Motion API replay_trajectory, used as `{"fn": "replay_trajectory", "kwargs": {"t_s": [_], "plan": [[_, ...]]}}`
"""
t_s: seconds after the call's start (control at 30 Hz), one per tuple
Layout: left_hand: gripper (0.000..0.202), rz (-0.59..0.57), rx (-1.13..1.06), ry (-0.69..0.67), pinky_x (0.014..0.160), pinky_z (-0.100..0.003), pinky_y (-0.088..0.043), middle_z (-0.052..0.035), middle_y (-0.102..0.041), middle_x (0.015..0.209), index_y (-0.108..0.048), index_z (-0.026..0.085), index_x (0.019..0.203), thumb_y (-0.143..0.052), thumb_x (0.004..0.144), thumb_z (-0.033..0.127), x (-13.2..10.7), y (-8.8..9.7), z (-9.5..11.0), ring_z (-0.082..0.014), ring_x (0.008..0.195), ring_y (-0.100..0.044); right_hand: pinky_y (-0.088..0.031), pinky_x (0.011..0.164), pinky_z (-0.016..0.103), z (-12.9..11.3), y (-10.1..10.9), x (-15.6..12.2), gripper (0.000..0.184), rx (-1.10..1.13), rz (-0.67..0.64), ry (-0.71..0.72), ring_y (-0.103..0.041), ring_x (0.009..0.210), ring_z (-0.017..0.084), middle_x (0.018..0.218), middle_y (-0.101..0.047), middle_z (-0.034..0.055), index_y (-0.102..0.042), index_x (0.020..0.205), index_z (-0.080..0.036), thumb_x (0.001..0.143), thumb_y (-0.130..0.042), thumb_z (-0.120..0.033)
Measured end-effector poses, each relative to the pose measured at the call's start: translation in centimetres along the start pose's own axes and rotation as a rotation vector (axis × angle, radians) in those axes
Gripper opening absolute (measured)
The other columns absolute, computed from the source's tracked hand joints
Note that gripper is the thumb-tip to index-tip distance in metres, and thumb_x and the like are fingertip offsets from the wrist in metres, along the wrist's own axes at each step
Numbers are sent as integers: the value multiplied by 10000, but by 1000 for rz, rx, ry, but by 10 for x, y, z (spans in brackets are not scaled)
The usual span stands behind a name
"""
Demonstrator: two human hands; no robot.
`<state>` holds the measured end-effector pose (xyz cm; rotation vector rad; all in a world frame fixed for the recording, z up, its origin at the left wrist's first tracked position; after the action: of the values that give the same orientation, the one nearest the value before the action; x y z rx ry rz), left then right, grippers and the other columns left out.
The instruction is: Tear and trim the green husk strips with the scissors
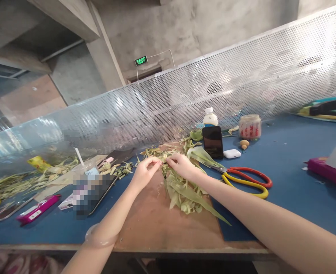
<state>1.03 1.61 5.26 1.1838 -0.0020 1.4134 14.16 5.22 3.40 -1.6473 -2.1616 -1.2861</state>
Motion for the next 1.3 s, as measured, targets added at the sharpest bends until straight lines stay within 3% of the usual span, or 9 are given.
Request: {"fn": "replay_trajectory", "kwargs": {"t_s": [0.43, 0.63, 0.83, 1.17, 1.3], "plan": [[196, 11, 31, 44, 757, -306, -465, -48, -635, 832, -578, 172, 774, -456, 793, 324, 0, 1, -10, -173, 807, -595, -344, 573, 232, 14, -2, 1, 353, 82, 10, -56, -465, 598, 119, 643, -558, 8, -590, 735, -141, 807, -388, -422], [399, 18, 122, -74, 811, -307, -439, -35, -632, 916, -414, 233, 1203, -446, 812, 304, -2, 4, 9, -154, 863, -586, -327, 546, 224, -2, -2, -1, 325, 74, 5, -28, -444, 583, 109, 629, -541, 1, -583, 727, -141, 813, -397, -393], [324, 10, 293, -204, 819, -313, -424, -23, -636, 885, -537, 260, 1099, -502, 777, 268, -2, 2, 18, -154, 825, -574, -367, 580, 229, -7, -2, -2, 233, 77, 18, -21, -496, 620, 123, 694, -602, 18, -612, 758, -152, 793, -456, -322], [285, 20, 309, -183, 764, -295, -426, -34, -611, 820, -581, 233, 1040, -487, 771, 230, -2, 1, 11, -157, 784, -547, -421, 679, 250, -11, 7, -3, 163, 22, 136, 74, -566, 757, 150, 824, -657, 32, -678, 852, -215, 750, -551, -210], [275, 37, 333, -159, 873, -350, -373, -22, -624, 840, -580, 241, 1031, -494, 770, 249, -2, 1, 10, -149, 765, -549, -423, 686, 249, -8, 5, -3, 177, 8, 151, 106, -566, 757, 146, 807, -652, 33, -677, 864, -215, 758, -537, -200]]}}
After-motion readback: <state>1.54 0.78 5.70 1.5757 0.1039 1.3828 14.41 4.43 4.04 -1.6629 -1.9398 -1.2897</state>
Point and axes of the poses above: each hand's wrist, its own x-axis towards the middle knuckle, its own y-axis out of the back of the hand, z = x × y, the point moved 6 cm from there along x, towards the middle knuckle
